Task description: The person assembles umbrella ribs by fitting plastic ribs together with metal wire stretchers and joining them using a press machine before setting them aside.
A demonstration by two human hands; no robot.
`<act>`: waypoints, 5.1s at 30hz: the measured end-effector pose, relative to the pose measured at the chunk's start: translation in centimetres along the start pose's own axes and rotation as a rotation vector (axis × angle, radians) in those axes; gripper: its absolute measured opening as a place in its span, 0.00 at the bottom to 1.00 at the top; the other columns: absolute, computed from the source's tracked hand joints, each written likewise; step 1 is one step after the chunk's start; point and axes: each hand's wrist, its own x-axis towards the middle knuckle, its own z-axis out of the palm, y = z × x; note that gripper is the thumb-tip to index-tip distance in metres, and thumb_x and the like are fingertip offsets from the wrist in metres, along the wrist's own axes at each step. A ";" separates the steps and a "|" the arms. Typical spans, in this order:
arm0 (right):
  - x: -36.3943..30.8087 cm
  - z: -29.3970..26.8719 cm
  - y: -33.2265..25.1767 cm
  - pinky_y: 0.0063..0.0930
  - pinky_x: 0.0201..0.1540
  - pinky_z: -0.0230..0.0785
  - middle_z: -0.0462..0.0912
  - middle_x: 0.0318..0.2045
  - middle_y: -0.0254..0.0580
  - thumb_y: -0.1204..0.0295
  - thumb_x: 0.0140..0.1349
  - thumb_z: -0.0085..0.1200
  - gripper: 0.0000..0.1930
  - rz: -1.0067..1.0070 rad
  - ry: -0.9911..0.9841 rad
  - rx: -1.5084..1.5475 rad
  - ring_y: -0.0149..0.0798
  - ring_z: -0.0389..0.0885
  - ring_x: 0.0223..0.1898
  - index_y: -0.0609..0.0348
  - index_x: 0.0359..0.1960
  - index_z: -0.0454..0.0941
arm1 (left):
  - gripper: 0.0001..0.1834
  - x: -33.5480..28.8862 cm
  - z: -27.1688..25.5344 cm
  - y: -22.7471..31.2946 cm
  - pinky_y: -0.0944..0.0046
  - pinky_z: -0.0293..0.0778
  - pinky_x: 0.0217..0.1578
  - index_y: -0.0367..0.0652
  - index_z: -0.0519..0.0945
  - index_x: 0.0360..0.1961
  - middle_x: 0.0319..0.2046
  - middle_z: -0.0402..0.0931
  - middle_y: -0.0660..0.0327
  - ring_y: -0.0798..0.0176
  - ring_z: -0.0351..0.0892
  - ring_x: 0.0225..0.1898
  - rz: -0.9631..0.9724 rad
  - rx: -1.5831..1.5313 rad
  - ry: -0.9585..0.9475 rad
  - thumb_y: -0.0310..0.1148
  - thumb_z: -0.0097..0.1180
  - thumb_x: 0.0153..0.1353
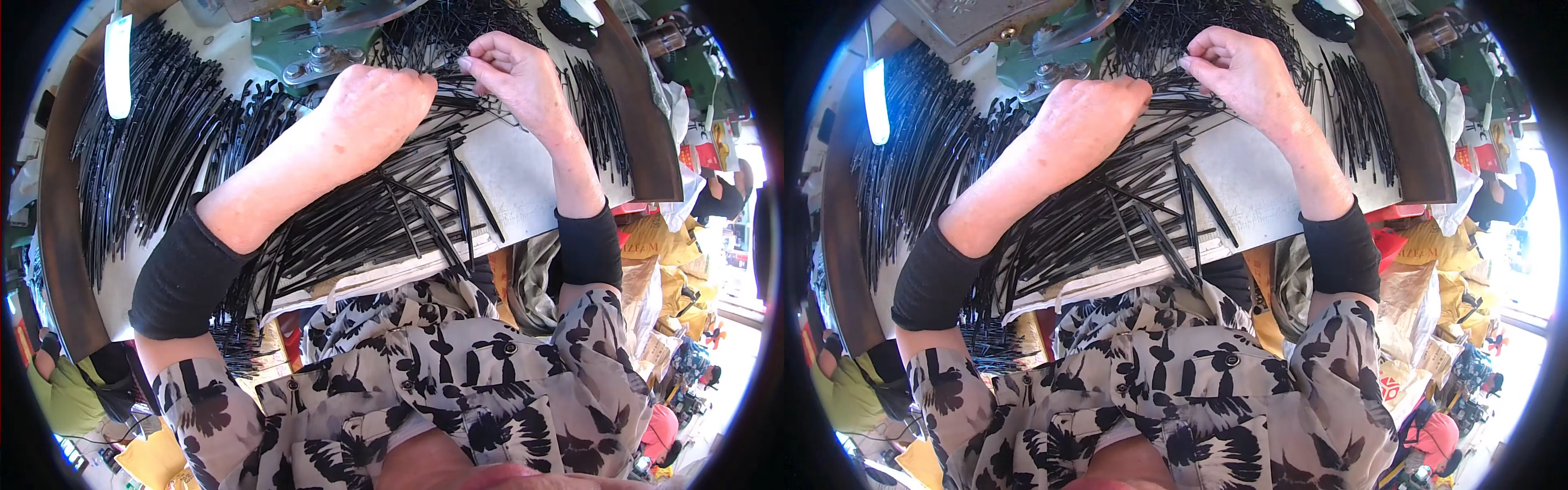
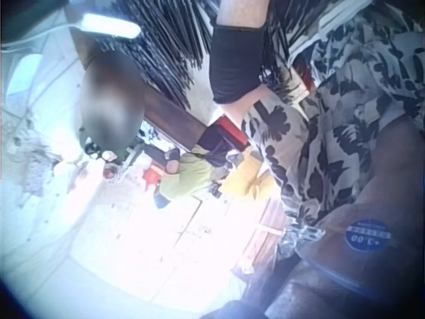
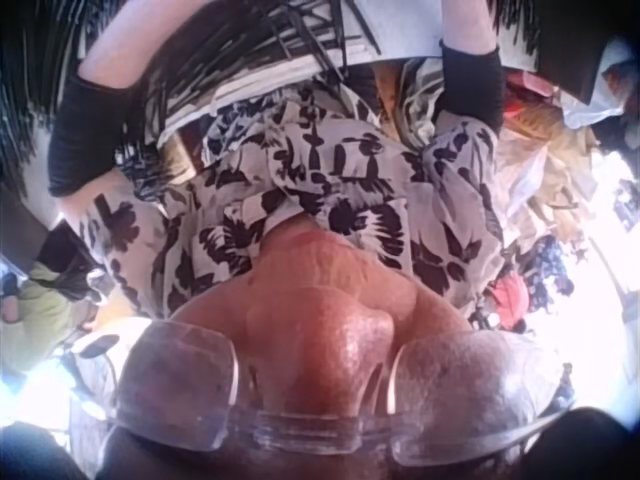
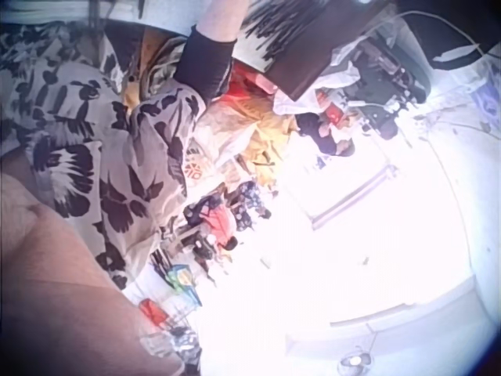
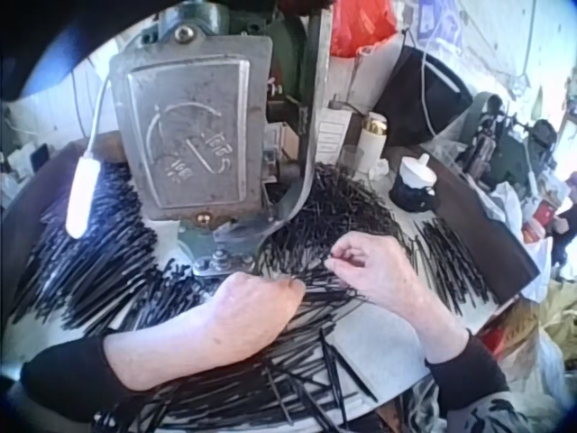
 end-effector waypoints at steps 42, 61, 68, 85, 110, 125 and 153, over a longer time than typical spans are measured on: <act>1.7 6.8 -4.7 0.17 0.25 0.66 0.79 0.23 0.33 0.70 0.61 0.51 0.11 -0.012 -0.386 0.235 0.22 0.72 0.22 0.65 0.39 0.78 | 0.17 -6.5 -3.3 -5.2 0.73 0.74 0.27 0.37 0.77 0.45 0.29 0.77 0.63 0.70 0.78 0.26 -0.688 -1.488 0.089 0.37 0.54 0.60; 1.1 7.5 -4.9 0.14 0.17 0.62 0.77 0.19 0.36 0.70 0.67 0.41 0.13 0.036 -0.408 0.309 0.21 0.70 0.13 0.66 0.41 0.75 | 0.16 -6.5 -2.6 -5.4 0.76 0.69 0.18 0.34 0.77 0.43 0.26 0.75 0.64 0.74 0.73 0.22 -0.692 -1.489 0.089 0.36 0.53 0.60; 1.3 7.4 -4.9 0.13 0.16 0.60 0.77 0.19 0.35 0.70 0.67 0.40 0.13 0.018 -0.414 0.296 0.21 0.68 0.12 0.66 0.41 0.75 | 0.16 -6.5 -2.8 -5.2 0.76 0.68 0.17 0.33 0.76 0.44 0.25 0.74 0.64 0.74 0.72 0.21 -0.695 -1.478 0.120 0.35 0.53 0.61; 2.9 7.6 -5.6 0.11 0.14 0.54 0.73 0.17 0.31 0.65 0.67 0.43 0.15 0.148 -0.414 0.512 0.20 0.64 0.12 0.67 0.40 0.74 | 0.15 -6.0 -3.5 -6.5 0.77 0.65 0.16 0.36 0.81 0.37 0.21 0.75 0.64 0.75 0.70 0.16 -0.756 -1.441 0.135 0.39 0.57 0.59; 2.5 7.3 -2.0 0.21 0.31 0.76 0.80 0.28 0.39 0.72 0.62 0.51 0.11 0.238 -0.062 1.189 0.29 0.79 0.25 0.65 0.43 0.75 | 0.17 -5.5 -4.2 -4.1 0.76 0.65 0.14 0.32 0.78 0.37 0.19 0.75 0.61 0.72 0.71 0.13 -0.790 -1.459 0.129 0.39 0.53 0.61; 2.7 6.8 -2.0 0.24 0.33 0.78 0.80 0.34 0.44 0.69 0.65 0.46 0.13 0.201 -0.217 1.137 0.35 0.82 0.32 0.67 0.43 0.74 | 0.12 -12.7 -7.2 -9.6 0.62 0.74 0.31 0.39 0.80 0.32 0.25 0.79 0.57 0.57 0.79 0.29 -0.599 -0.046 -0.034 0.36 0.55 0.49; 1.5 8.1 -5.9 0.16 0.18 0.65 0.76 0.23 0.36 0.70 0.65 0.43 0.14 0.149 -0.529 0.462 0.26 0.77 0.17 0.67 0.46 0.72 | 0.14 -7.4 -5.7 -6.0 0.70 0.73 0.29 0.36 0.80 0.36 0.24 0.79 0.55 0.69 0.79 0.25 -0.583 -0.473 0.128 0.35 0.61 0.51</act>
